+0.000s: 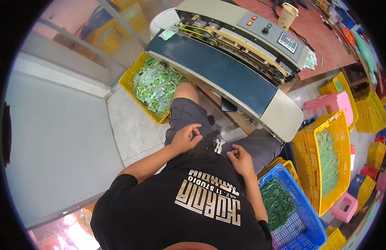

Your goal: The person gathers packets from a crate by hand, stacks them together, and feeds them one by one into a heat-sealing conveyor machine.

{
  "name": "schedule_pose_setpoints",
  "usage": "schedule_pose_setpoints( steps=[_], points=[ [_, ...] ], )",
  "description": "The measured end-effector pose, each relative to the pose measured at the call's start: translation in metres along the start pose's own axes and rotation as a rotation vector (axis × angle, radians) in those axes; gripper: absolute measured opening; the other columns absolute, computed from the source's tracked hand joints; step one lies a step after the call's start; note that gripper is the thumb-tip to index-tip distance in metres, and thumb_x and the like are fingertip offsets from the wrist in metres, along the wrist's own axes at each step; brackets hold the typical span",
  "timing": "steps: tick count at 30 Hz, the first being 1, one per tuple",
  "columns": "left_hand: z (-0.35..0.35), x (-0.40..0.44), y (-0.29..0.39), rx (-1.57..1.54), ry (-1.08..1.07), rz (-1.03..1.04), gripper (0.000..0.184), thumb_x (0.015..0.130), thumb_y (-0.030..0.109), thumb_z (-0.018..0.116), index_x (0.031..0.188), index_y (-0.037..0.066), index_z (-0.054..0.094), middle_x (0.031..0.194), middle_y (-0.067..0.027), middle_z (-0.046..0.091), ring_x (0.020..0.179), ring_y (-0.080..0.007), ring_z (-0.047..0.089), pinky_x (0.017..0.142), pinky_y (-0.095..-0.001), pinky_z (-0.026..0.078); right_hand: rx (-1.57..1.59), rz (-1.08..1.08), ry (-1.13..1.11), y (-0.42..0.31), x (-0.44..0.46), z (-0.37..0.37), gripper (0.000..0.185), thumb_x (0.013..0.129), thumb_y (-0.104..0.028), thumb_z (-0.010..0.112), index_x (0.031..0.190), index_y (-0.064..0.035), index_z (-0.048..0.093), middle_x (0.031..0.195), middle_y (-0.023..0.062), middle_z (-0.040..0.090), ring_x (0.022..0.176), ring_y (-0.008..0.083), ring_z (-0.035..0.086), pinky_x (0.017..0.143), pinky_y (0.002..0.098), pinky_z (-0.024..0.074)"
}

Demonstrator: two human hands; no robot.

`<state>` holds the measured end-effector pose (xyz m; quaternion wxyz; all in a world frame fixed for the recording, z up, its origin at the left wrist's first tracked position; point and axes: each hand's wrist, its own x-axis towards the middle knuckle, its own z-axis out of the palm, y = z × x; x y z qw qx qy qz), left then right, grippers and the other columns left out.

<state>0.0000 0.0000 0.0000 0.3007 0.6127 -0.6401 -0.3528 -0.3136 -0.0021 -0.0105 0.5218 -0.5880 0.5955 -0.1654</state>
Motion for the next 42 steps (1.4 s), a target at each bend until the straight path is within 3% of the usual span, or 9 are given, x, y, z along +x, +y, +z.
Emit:
schedule_pose_setpoints(
  steps=[9,20,21,22,24,25,27,37,42],
  points=[
    [0.0,-0.024,0.021,-0.044,0.071,0.089,0.053,0.089,0.021,0.08,0.135,0.007,0.059,0.096,-0.003,0.067,0.062,-0.014,0.055,0.061,-0.0293,0.049,-0.351,-0.142,-0.109,-0.036,-0.007,-0.004,0.05,0.089,-0.022,0.076,0.13,0.0034,0.063,0.093,0.0122,0.076,0.078,0.0227,0.073,0.075,0.0366,0.0568],
    [0.012,0.012,-0.003,0.027,0.018,0.228,0.055,0.086,0.028,0.081,0.133,0.008,0.059,0.104,-0.0046,0.071,0.067,-0.0198,0.06,0.065,-0.0341,0.052,-0.117,-0.095,0.265,-0.013,-0.042,0.007,0.042,0.092,-0.021,0.076,0.128,-0.0013,0.065,0.094,0.0126,0.076,0.08,0.023,0.074,0.075,0.0357,0.0578],
    [0.012,0.018,-0.004,0.035,-0.094,0.178,0.061,0.088,0.031,0.079,0.138,0.006,0.057,0.109,-0.01,0.073,0.104,-0.0319,0.069,0.092,-0.0421,0.055,-0.108,-0.079,0.284,-0.023,-0.052,0.002,0.041,0.093,-0.022,0.075,0.128,-0.0021,0.065,0.095,0.0129,0.077,0.081,0.0237,0.074,0.075,0.0373,0.058],
    [0.007,0.026,0.005,0.046,-0.145,0.154,0.061,0.088,0.031,0.079,0.139,0.006,0.056,0.109,-0.0096,0.073,0.104,-0.0319,0.069,0.092,-0.0419,0.055,-0.076,-0.056,0.313,-0.03,-0.061,-0.001,0.042,0.093,-0.022,0.074,0.129,-0.0023,0.065,0.094,0.0129,0.077,0.081,0.0238,0.074,0.076,0.0377,0.0579],
    [0.012,0.033,-0.007,0.047,-0.167,0.185,0.059,0.088,0.029,0.079,0.138,0.005,0.057,0.104,-0.0066,0.072,0.076,-0.0211,0.064,0.073,-0.035,0.054,0.011,-0.061,0.367,-0.026,-0.08,-0.001,0.038,0.094,-0.016,0.074,0.128,-0.0012,0.065,0.091,0.0087,0.074,0.077,0.0171,0.069,0.074,0.0326,0.0563],
    [0.015,0.035,-0.011,-0.019,-0.195,0.151,0.059,0.088,0.027,0.08,0.138,0.003,0.058,0.103,-0.0056,0.072,0.064,-0.0144,0.055,0.065,-0.0299,0.051,-0.005,-0.076,0.403,-0.028,-0.09,-0.005,0.039,0.092,-0.021,0.074,0.125,-0.0006,0.066,0.091,0.0144,0.075,0.082,0.0276,0.074,0.077,0.0385,0.0571],
    [0.024,0.04,-0.015,0.001,-0.215,0.188,0.059,0.089,0.022,0.08,0.139,0.001,0.057,0.101,-0.0051,0.07,0.059,-0.011,0.052,0.063,-0.0274,0.048,-0.021,-0.059,0.527,-0.019,-0.114,-0.019,0.035,0.091,-0.021,0.075,0.12,-0.0016,0.069,0.089,0.0143,0.075,0.081,0.0279,0.074,0.076,0.0386,0.0573],
    [0.029,0.056,0.003,0.183,-0.452,0.243,0.054,0.095,0.013,0.076,0.142,-0.001,0.053,0.098,-0.0039,0.069,0.062,-0.0083,0.051,0.062,-0.0243,0.046,-0.336,0.817,1.13,0.168,-0.324,-0.14,0.055,0.086,-0.04,0.078,0.13,-0.0078,0.069,0.113,0.0209,0.075,0.104,0.034,0.073,0.093,0.043,0.0565],
    [0.053,0.076,0.019,0.318,-0.558,0.248,0.052,0.098,0.021,0.072,0.141,-0.003,0.053,0.097,-0.0065,0.07,0.07,-0.0129,0.058,0.069,-0.0293,0.05,-0.41,1.063,0.897,0.268,-0.403,-0.161,0.086,0.084,-0.039,0.08,0.156,-0.0096,0.044,0.156,0.0252,0.046,0.143,0.0381,0.049,0.118,0.0421,0.0415]
  ],
)
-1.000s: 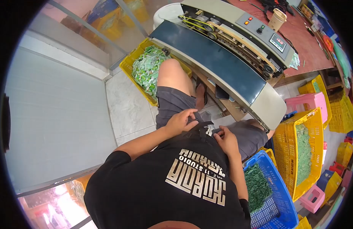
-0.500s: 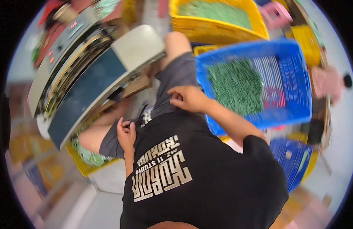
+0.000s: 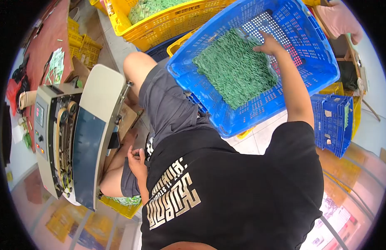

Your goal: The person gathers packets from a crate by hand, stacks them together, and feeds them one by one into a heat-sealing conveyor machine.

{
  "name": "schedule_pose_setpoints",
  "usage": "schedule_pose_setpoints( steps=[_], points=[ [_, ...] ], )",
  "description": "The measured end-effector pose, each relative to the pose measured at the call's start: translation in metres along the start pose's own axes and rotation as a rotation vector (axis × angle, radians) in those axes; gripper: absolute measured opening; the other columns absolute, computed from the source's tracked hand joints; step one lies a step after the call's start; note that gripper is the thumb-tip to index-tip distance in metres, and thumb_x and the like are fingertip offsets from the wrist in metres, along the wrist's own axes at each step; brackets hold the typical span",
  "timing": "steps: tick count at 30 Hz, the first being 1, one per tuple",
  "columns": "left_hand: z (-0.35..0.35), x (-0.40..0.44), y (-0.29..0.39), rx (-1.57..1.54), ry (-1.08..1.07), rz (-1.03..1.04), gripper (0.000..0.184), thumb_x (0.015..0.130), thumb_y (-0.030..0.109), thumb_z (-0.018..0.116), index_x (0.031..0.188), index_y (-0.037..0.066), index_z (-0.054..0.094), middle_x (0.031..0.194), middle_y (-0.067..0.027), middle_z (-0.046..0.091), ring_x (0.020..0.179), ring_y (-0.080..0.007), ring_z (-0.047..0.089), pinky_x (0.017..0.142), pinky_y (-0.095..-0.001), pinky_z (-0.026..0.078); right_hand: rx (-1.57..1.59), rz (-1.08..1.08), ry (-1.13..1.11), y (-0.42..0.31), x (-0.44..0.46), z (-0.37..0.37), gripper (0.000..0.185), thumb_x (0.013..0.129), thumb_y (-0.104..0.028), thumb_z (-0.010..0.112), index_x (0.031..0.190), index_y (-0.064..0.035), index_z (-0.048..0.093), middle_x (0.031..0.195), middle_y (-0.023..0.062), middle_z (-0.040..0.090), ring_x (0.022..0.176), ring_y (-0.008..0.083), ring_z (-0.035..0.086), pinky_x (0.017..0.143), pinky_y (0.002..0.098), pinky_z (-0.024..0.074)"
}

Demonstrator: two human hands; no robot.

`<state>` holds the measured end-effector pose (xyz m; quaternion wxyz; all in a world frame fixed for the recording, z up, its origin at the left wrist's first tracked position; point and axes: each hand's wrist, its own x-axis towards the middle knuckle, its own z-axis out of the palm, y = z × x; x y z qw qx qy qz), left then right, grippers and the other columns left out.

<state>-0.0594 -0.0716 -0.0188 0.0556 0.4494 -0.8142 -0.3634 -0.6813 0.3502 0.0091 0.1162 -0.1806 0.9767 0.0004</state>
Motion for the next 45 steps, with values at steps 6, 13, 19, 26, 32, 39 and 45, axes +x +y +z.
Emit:
schedule_pose_setpoints(
  steps=[6,13,19,26,32,39,45],
  points=[
    [0.017,0.026,-0.018,0.024,-0.044,-0.034,0.057,0.094,0.025,0.074,0.14,-0.002,0.055,0.098,-0.0079,0.072,0.066,-0.0167,0.058,0.067,-0.0317,0.05,0.11,-0.165,-0.113,0.054,0.026,0.058,0.077,0.085,-0.013,0.065,0.158,-0.0128,0.041,0.158,0.0213,0.046,0.145,0.0362,0.046,0.122,0.0395,0.0368],
    [0.025,0.042,-0.026,0.076,-0.128,-0.007,0.058,0.095,0.029,0.073,0.141,-0.001,0.054,0.1,-0.0094,0.073,0.074,-0.0207,0.064,0.074,-0.0347,0.052,0.281,-0.047,0.05,0.05,0.015,0.044,0.034,0.101,-0.03,0.058,0.123,-0.009,0.072,0.115,0.024,0.072,0.104,0.0384,0.071,0.092,0.047,0.0545],
    [0.031,0.059,-0.043,0.139,-0.165,-0.027,0.058,0.097,0.032,0.072,0.141,-0.002,0.054,0.099,-0.0105,0.074,0.08,-0.0193,0.068,0.079,-0.033,0.054,-0.119,0.163,0.17,0.063,0.028,0.037,0.035,0.1,-0.037,0.054,0.104,-0.0072,0.073,0.107,0.024,0.072,0.096,0.0454,0.07,0.086,0.0556,0.0557],
    [0.026,0.06,-0.009,0.178,-0.228,-0.181,0.058,0.096,0.034,0.07,0.141,0.001,0.054,0.104,-0.0121,0.072,0.09,-0.0291,0.067,0.085,-0.0398,0.051,0.184,-0.007,0.111,0.021,0.019,0.063,0.08,0.091,-0.052,0.072,0.156,-0.0147,0.046,0.15,0.0287,0.052,0.139,0.041,0.051,0.116,0.0441,0.0417],
    [0.025,0.057,-0.018,0.19,-0.23,-0.121,0.059,0.095,0.034,0.07,0.141,0.001,0.054,0.105,-0.0111,0.071,0.085,-0.0279,0.067,0.084,-0.0394,0.052,0.071,-0.15,-0.24,0.014,0.036,0.052,0.096,0.084,-0.053,0.08,0.162,-0.0175,0.037,0.158,0.0274,0.042,0.146,0.0411,0.043,0.121,0.0435,0.0356],
    [0.022,0.054,-0.01,0.196,-0.25,-0.203,0.058,0.096,0.033,0.07,0.142,0.001,0.054,0.104,-0.0097,0.072,0.084,-0.0278,0.067,0.083,-0.0396,0.052,0.194,-0.163,-0.356,0.031,0.049,0.046,0.081,0.086,-0.034,0.083,0.157,-0.0227,0.045,0.152,0.0223,0.053,0.14,0.0371,0.051,0.119,0.0411,0.0386],
    [0.029,0.059,-0.028,0.152,-0.239,-0.172,0.057,0.096,0.034,0.07,0.141,0.001,0.056,0.103,-0.0103,0.072,0.081,-0.0271,0.066,0.081,-0.038,0.052,0.416,-0.051,-0.361,0.056,0.053,0.053,0.069,0.09,-0.018,0.081,0.153,-0.0151,0.052,0.14,0.011,0.066,0.123,0.0203,0.062,0.108,0.034,0.047]
  ],
)
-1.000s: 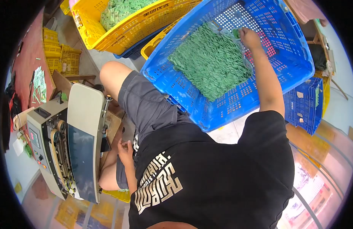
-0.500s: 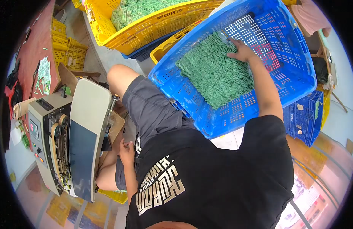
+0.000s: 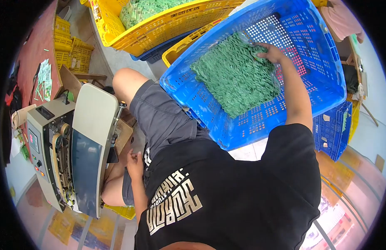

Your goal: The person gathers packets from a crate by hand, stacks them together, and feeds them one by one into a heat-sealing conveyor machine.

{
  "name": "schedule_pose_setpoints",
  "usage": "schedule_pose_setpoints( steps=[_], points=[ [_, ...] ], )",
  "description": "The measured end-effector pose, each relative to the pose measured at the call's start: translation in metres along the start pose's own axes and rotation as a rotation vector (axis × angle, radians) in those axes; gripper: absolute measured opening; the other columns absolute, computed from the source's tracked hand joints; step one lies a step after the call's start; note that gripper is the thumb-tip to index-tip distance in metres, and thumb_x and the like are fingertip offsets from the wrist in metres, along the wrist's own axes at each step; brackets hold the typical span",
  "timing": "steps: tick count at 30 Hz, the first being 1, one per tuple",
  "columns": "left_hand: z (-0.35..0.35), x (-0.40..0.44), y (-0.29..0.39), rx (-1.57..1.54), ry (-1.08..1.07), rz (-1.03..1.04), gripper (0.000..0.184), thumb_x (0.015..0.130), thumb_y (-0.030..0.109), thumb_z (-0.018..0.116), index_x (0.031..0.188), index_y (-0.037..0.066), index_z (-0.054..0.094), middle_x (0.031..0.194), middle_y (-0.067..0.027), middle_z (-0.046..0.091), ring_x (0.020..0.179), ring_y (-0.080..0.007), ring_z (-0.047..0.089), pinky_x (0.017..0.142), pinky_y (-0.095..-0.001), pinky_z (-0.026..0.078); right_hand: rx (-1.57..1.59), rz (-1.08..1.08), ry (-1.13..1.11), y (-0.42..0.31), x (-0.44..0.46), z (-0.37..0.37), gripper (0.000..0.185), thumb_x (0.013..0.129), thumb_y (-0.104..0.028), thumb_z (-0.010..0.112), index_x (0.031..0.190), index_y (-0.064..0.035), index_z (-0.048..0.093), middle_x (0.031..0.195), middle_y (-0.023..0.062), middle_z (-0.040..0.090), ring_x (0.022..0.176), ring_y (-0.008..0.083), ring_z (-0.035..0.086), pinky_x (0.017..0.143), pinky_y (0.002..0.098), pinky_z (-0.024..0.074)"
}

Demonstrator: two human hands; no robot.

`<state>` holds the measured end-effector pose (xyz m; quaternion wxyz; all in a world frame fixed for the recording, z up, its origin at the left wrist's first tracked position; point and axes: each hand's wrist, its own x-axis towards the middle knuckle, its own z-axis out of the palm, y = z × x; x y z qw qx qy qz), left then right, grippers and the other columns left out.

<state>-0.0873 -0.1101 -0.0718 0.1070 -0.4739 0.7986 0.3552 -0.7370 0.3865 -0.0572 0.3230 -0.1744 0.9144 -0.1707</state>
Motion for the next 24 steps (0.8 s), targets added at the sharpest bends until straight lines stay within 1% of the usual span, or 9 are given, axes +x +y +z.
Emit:
schedule_pose_setpoints(
  steps=[5,7,11,13,14,16,18,20,24],
  points=[
    [0.0,0.002,-0.001,-0.008,0.006,0.018,0.057,0.096,0.033,0.07,0.14,0.001,0.056,0.102,-0.0115,0.072,0.079,-0.027,0.066,0.08,-0.0371,0.051,0.054,0.067,-0.036,-0.003,-0.004,-0.005,0.067,0.091,-0.019,0.08,0.152,-0.0157,0.053,0.139,0.0102,0.067,0.121,0.0191,0.063,0.107,0.0337,0.0471],
    [-0.004,0.001,0.008,0.003,-0.017,-0.031,0.056,0.096,0.032,0.07,0.14,0.0,0.056,0.102,-0.012,0.072,0.082,-0.0264,0.066,0.08,-0.0371,0.052,-0.04,0.068,0.034,-0.01,-0.011,-0.005,0.063,0.09,-0.024,0.08,0.149,-0.0168,0.057,0.137,0.0128,0.068,0.123,0.0242,0.065,0.108,0.0356,0.0471],
    [-0.003,0.001,0.006,0.002,-0.028,-0.051,0.057,0.096,0.032,0.07,0.14,0.0,0.056,0.101,-0.012,0.072,0.082,-0.0259,0.066,0.08,-0.0372,0.052,-0.056,0.037,0.044,-0.01,-0.015,0.002,0.068,0.088,-0.025,0.08,0.15,-0.0155,0.055,0.142,0.0161,0.064,0.125,0.0295,0.064,0.109,0.0372,0.0476],
    [0.003,0.005,-0.007,-0.036,0.008,-0.001,0.057,0.096,0.032,0.07,0.14,0.0,0.056,0.102,-0.0123,0.072,0.083,-0.0265,0.067,0.081,-0.0373,0.052,-0.447,-0.195,0.15,-0.021,-0.024,0.017,0.079,0.085,-0.025,0.079,0.155,-0.0155,0.046,0.146,0.021,0.058,0.127,0.0377,0.062,0.108,0.0431,0.05],
    [0.004,0.006,-0.008,-0.038,0.01,0.002,0.057,0.096,0.032,0.07,0.14,0.0,0.056,0.102,-0.0123,0.072,0.083,-0.0265,0.067,0.081,-0.0373,0.052,-0.448,-0.196,0.154,-0.03,-0.026,0.023,0.079,0.085,-0.025,0.079,0.155,-0.0155,0.046,0.146,0.021,0.058,0.127,0.0377,0.062,0.108,0.0431,0.05],
    [-0.001,0.003,0.002,-0.008,-0.005,-0.003,0.057,0.096,0.032,0.07,0.14,-0.001,0.056,0.103,-0.0132,0.072,0.085,-0.0275,0.068,0.083,-0.0376,0.053,-0.625,0.133,0.238,-0.058,-0.035,0.035,0.086,0.083,-0.023,0.075,0.159,-0.0165,0.037,0.146,0.0264,0.054,0.126,0.0434,0.06,0.105,0.0495,0.0521],
    [-0.006,-0.001,0.014,0.013,-0.018,-0.015,0.056,0.096,0.032,0.07,0.14,-0.001,0.056,0.103,-0.0136,0.072,0.086,-0.0275,0.068,0.083,-0.0377,0.053,-0.662,0.132,0.26,-0.044,-0.032,0.05,0.086,0.085,-0.021,0.073,0.161,-0.0176,0.033,0.142,0.0279,0.054,0.125,0.0428,0.062,0.102,0.0523,0.0538],
    [-0.004,0.001,0.013,0.026,-0.028,-0.028,0.056,0.096,0.032,0.07,0.139,-0.001,0.056,0.104,-0.014,0.072,0.087,-0.0276,0.068,0.083,-0.0378,0.053,-0.582,0.275,0.206,-0.07,-0.037,0.048,0.085,0.085,-0.02,0.072,0.161,-0.0166,0.032,0.142,0.0295,0.054,0.124,0.0442,0.061,0.104,0.0509,0.0526],
    [0.002,0.007,-0.007,-0.006,0.019,0.037,0.056,0.099,0.036,0.067,0.14,0.0,0.057,0.102,-0.0138,0.072,0.081,-0.0262,0.065,0.08,-0.0378,0.052,-0.542,0.117,0.18,-0.038,-0.029,0.034,0.084,0.085,-0.02,0.071,0.16,-0.0154,0.034,0.139,0.0303,0.057,0.123,0.0441,0.062,0.106,0.0487,0.0511]
  ],
)
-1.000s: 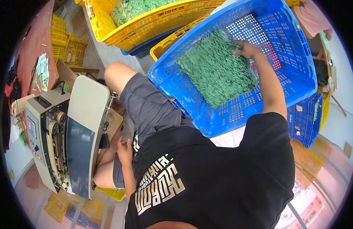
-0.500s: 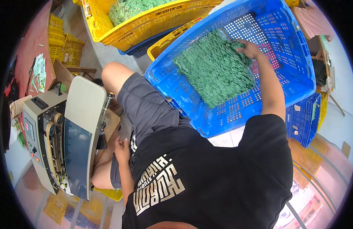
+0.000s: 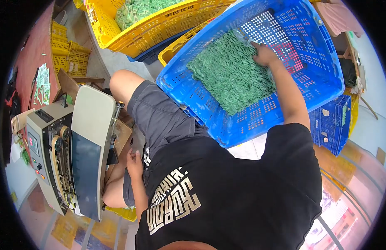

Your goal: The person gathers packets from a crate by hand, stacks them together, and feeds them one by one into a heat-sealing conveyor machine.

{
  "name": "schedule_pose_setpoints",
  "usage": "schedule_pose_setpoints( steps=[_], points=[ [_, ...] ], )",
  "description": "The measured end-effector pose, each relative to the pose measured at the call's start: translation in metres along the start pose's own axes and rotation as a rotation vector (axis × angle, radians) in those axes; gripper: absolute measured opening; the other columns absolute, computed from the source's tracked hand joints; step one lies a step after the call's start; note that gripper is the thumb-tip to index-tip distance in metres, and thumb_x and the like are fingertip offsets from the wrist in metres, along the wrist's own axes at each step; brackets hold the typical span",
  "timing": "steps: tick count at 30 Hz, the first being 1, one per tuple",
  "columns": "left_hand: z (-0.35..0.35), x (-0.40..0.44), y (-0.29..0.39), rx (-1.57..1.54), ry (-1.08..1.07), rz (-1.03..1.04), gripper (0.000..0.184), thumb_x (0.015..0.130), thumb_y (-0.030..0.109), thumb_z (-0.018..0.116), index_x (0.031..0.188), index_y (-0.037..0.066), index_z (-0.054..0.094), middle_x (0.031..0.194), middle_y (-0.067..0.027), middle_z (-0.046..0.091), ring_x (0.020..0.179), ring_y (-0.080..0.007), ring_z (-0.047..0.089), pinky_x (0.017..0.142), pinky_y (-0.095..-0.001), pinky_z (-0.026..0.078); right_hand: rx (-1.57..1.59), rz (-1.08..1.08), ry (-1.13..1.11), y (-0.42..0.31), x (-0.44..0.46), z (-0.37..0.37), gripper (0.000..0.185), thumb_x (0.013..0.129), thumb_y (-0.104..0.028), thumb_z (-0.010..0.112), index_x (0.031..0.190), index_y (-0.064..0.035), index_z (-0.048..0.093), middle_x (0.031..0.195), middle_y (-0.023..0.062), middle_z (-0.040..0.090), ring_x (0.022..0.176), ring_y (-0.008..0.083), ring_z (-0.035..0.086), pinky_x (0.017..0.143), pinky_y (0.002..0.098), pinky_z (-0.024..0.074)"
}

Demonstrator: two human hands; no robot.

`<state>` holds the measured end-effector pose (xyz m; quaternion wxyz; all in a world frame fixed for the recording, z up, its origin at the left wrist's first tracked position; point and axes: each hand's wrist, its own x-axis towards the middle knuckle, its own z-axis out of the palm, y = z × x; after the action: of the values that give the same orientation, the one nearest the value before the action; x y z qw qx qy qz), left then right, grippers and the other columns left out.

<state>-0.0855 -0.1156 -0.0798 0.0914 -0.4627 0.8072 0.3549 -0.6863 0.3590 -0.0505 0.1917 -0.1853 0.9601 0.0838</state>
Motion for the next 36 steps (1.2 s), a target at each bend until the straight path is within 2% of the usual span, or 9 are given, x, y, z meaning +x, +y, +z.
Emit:
schedule_pose_setpoints(
  steps=[2,4,6,10,16,21,23,30,36],
  points=[
    [0.002,0.0,0.001,-0.024,0.003,-0.015,0.056,0.099,0.037,0.067,0.14,0.0,0.057,0.102,-0.0138,0.072,0.079,-0.0258,0.064,0.078,-0.0378,0.051,0.093,-0.191,-0.028,0.029,0.016,0.005,0.081,0.085,-0.018,0.07,0.159,-0.0145,0.037,0.136,0.0303,0.06,0.121,0.0431,0.063,0.107,0.047,0.05],
    [-0.001,-0.002,0.002,-0.045,0.004,-0.012,0.056,0.1,0.039,0.066,0.139,0.0,0.058,0.102,-0.0138,0.071,0.078,-0.025,0.063,0.077,-0.0374,0.051,0.099,-0.204,-0.073,0.022,0.02,-0.006,0.079,0.085,-0.018,0.07,0.158,-0.0136,0.04,0.134,0.0281,0.062,0.119,0.0418,0.064,0.106,0.0467,0.0507],
    [-0.001,-0.003,0.002,-0.052,0.014,-0.021,0.055,0.1,0.039,0.065,0.139,0.0,0.058,0.102,-0.0143,0.071,0.078,-0.0244,0.063,0.077,-0.0373,0.051,-0.02,-0.035,0.045,0.008,0.016,-0.015,0.079,0.084,-0.018,0.071,0.157,-0.0143,0.041,0.135,0.0251,0.063,0.118,0.0424,0.065,0.104,0.0476,0.0523],
    [0.003,-0.001,-0.013,-0.075,0.037,0.057,0.052,0.105,0.036,0.061,0.139,-0.003,0.056,0.098,-0.0139,0.07,0.091,-0.0219,0.068,0.085,-0.0351,0.053,-0.025,-0.032,0.11,-0.001,0.016,0.013,0.077,0.082,-0.02,0.074,0.154,-0.0175,0.046,0.133,0.0246,0.063,0.115,0.0416,0.066,0.1,0.049,0.0549],
    [0.0,0.002,-0.008,-0.085,-0.004,0.018,0.053,0.107,0.04,0.056,0.138,-0.003,0.057,0.107,-0.0164,0.072,0.1,-0.0228,0.068,0.093,-0.0344,0.051,-0.01,0.055,0.168,0.003,0.012,0.024,0.067,0.084,-0.019,0.078,0.147,-0.0206,0.056,0.13,0.021,0.067,0.114,0.0401,0.067,0.097,0.0486,0.0559],
    [-0.002,-0.003,-0.003,-0.157,0.029,-0.009,0.056,0.105,0.042,0.058,0.139,-0.003,0.057,0.107,-0.0168,0.072,0.099,-0.0244,0.068,0.092,-0.0352,0.051,0.103,0.031,0.19,0.035,0.004,0.007,0.055,0.084,-0.021,0.079,0.137,-0.0172,0.065,0.117,0.0215,0.073,0.107,0.0415,0.069,0.096,0.0478,0.0553],
    [-0.005,-0.006,0.008,-0.129,0.02,-0.031,0.054,0.103,0.039,0.06,0.138,-0.002,0.057,0.107,-0.0187,0.071,0.093,-0.0304,0.068,0.087,-0.0403,0.052,0.154,0.097,0.235,0.035,-0.006,-0.006,0.053,0.085,-0.022,0.079,0.135,-0.015,0.066,0.116,0.0217,0.073,0.105,0.0413,0.07,0.095,0.0477,0.055],
    [-0.005,-0.001,0.003,-0.134,-0.014,-0.009,0.054,0.102,0.04,0.062,0.137,0.0,0.059,0.105,-0.0178,0.072,0.09,-0.0303,0.069,0.084,-0.0407,0.053,0.382,0.209,0.331,0.052,-0.007,-0.016,0.049,0.085,-0.023,0.079,0.129,-0.0071,0.069,0.113,0.0226,0.074,0.104,0.0378,0.072,0.094,0.0453,0.0555],
    [-0.005,-0.004,0.008,-0.129,-0.024,-0.02,0.051,0.105,0.039,0.06,0.134,-0.003,0.061,0.106,-0.0174,0.072,0.095,-0.0253,0.068,0.088,-0.036,0.053,0.367,0.218,0.287,0.067,-0.001,-0.026,0.047,0.085,-0.025,0.078,0.128,-0.0097,0.07,0.114,0.0207,0.075,0.104,0.0364,0.073,0.094,0.0446,0.0555]
  ],
)
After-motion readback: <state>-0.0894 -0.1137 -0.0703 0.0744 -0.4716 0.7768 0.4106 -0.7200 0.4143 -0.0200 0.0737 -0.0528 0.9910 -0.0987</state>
